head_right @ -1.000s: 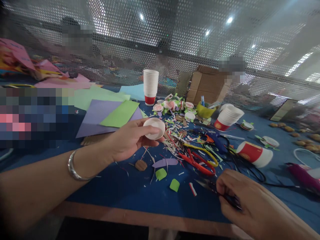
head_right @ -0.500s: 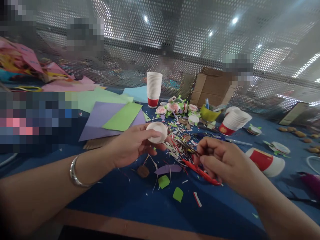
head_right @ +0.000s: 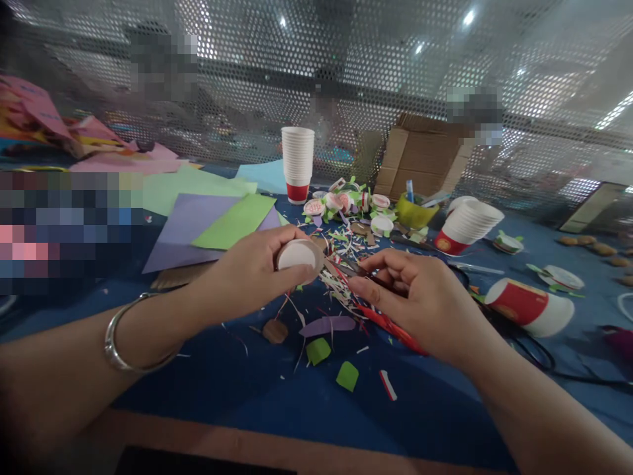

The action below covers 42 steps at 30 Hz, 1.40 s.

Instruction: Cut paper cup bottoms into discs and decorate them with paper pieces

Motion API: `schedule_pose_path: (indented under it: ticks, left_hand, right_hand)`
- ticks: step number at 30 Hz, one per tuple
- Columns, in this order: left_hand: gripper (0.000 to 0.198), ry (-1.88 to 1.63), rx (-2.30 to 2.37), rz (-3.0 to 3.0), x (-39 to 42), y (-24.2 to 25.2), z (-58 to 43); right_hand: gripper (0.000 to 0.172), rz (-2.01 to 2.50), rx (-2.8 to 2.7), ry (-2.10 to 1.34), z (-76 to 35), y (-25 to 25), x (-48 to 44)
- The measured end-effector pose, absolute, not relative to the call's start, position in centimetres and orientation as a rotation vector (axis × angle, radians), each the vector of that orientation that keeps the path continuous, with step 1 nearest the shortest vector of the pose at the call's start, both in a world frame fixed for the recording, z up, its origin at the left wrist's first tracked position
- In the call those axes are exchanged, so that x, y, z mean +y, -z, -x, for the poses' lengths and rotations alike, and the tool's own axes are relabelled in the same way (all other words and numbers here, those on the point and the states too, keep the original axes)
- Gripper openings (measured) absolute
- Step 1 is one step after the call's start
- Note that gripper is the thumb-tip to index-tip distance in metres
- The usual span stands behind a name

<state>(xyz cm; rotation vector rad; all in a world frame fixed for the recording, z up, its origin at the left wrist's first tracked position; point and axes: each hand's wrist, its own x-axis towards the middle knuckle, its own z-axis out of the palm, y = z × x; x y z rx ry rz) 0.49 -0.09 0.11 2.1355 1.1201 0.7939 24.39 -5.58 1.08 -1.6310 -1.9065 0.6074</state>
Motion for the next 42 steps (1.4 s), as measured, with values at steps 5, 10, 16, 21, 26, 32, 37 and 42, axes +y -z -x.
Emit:
schedule_pose_path:
  ticks: [5, 10, 16, 21, 26, 32, 37, 42]
  left_hand:
    - [0.017, -0.736, 1.171, -2.300, -1.0, -0.4, -1.0]
    - [0.018, -0.698, 1.147, -2.357, -1.3, -0.3, -1.3]
    - [0.018, -0.648, 1.121, -2.361, -1.6, -0.6, -1.4]
    - [0.013, -0.710, 1.075, -2.343, -1.9, -0.5, -1.4]
    - [0.015, -0.638, 1.104, -2.330, -2.4, -0.7, -1.5]
    - [0.012, -0.666, 1.108, -2.274, -2.4, -1.0, -1.4]
    - [0.009, -0.668, 1.082, -2.213, -2.3, -1.1, -1.2]
    - [0.007, -0.592, 1.033, -2.114, -1.6, -1.2, -0.7]
  right_hand:
    - [0.038, 1.590, -1.937, -0.720, -24.6, -0.6, -5.7]
    - [0.032, 1.576, -1.974, -0.726, -24.3, -0.6, -5.8]
    - [0.029, 1.540, -2.040, -0.678, -23.9, -0.9, -6.0]
    - [0.026, 1.550, -2.036, -0.695, -24.0, -0.7, -6.4]
    - [0.028, 1.520, -2.012, -0.788, -24.0, -0.6, -6.7]
    - [0.029, 1.517, -2.012, -0.836, -23.8, -1.1, -6.8]
    - [0.029, 1.515, -2.019, -0.820, -23.8, -1.1, -6.8]
    - [0.027, 1.506, -2.009, -0.834, -23.8, -1.0, -7.0]
